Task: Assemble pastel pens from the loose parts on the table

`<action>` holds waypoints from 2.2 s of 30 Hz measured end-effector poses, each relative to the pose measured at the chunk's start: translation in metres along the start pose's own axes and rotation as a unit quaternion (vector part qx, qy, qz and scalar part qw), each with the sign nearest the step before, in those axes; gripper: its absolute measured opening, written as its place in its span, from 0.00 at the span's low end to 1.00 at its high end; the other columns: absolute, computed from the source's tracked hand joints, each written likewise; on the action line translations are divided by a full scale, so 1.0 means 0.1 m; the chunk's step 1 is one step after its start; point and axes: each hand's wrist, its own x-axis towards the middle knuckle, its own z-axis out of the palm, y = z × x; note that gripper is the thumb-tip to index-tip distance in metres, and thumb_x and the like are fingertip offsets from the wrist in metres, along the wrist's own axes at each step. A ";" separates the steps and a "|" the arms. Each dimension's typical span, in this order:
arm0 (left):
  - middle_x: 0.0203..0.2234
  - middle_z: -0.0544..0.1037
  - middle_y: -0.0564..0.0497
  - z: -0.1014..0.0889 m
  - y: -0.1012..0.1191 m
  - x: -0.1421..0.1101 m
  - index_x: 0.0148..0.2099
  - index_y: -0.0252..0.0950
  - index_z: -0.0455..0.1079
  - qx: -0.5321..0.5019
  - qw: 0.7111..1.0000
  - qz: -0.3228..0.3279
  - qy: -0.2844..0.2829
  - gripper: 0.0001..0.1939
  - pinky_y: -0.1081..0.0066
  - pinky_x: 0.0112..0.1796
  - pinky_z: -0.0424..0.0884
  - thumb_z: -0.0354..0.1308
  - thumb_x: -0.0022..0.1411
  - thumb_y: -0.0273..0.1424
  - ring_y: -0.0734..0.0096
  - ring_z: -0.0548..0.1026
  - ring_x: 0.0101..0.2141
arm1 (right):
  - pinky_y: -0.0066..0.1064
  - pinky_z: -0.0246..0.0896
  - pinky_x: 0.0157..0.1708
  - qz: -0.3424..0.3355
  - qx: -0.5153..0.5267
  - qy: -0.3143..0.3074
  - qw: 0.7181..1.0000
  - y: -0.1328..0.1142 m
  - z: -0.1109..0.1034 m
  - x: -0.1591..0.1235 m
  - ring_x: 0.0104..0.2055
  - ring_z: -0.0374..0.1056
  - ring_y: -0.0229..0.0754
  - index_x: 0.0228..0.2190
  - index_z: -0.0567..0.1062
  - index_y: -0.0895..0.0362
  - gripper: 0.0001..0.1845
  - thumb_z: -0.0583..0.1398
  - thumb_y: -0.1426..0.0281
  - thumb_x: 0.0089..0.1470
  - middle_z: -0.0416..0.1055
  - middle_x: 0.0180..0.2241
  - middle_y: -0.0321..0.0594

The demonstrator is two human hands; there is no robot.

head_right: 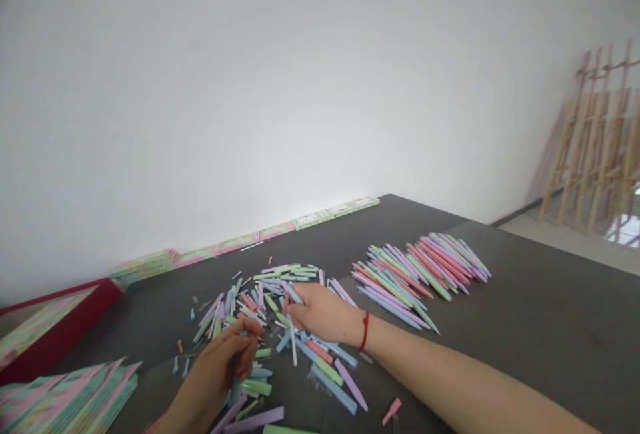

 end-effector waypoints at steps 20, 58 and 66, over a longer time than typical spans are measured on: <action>0.33 0.75 0.50 0.16 0.09 -0.24 0.36 0.39 0.65 0.541 0.835 0.052 -0.083 0.09 0.69 0.36 0.62 0.46 0.57 0.24 0.65 0.72 0.35 | 0.22 0.35 0.12 0.127 0.188 0.011 0.974 0.43 -0.06 -0.65 0.12 0.45 0.28 0.28 0.65 0.58 0.15 0.56 0.58 0.51 0.59 0.13 0.26; 0.25 0.74 0.51 0.18 0.10 -0.25 0.28 0.39 0.66 0.609 0.790 0.026 -0.069 0.11 0.69 0.31 0.56 0.45 0.53 0.23 0.64 0.71 0.30 | 0.22 0.33 0.11 0.098 0.271 0.068 0.955 0.57 0.12 -0.60 0.10 0.41 0.27 0.30 0.64 0.57 0.15 0.56 0.57 0.52 0.56 0.12 0.23; 0.29 0.72 0.50 0.27 0.01 -0.27 0.29 0.39 0.65 0.659 0.749 0.033 -0.061 0.02 0.69 0.29 0.54 0.53 0.49 0.29 0.63 0.69 0.29 | 0.22 0.34 0.12 0.097 0.258 0.067 0.959 0.54 0.16 -0.61 0.12 0.43 0.27 0.29 0.64 0.57 0.16 0.56 0.56 0.51 0.58 0.14 0.25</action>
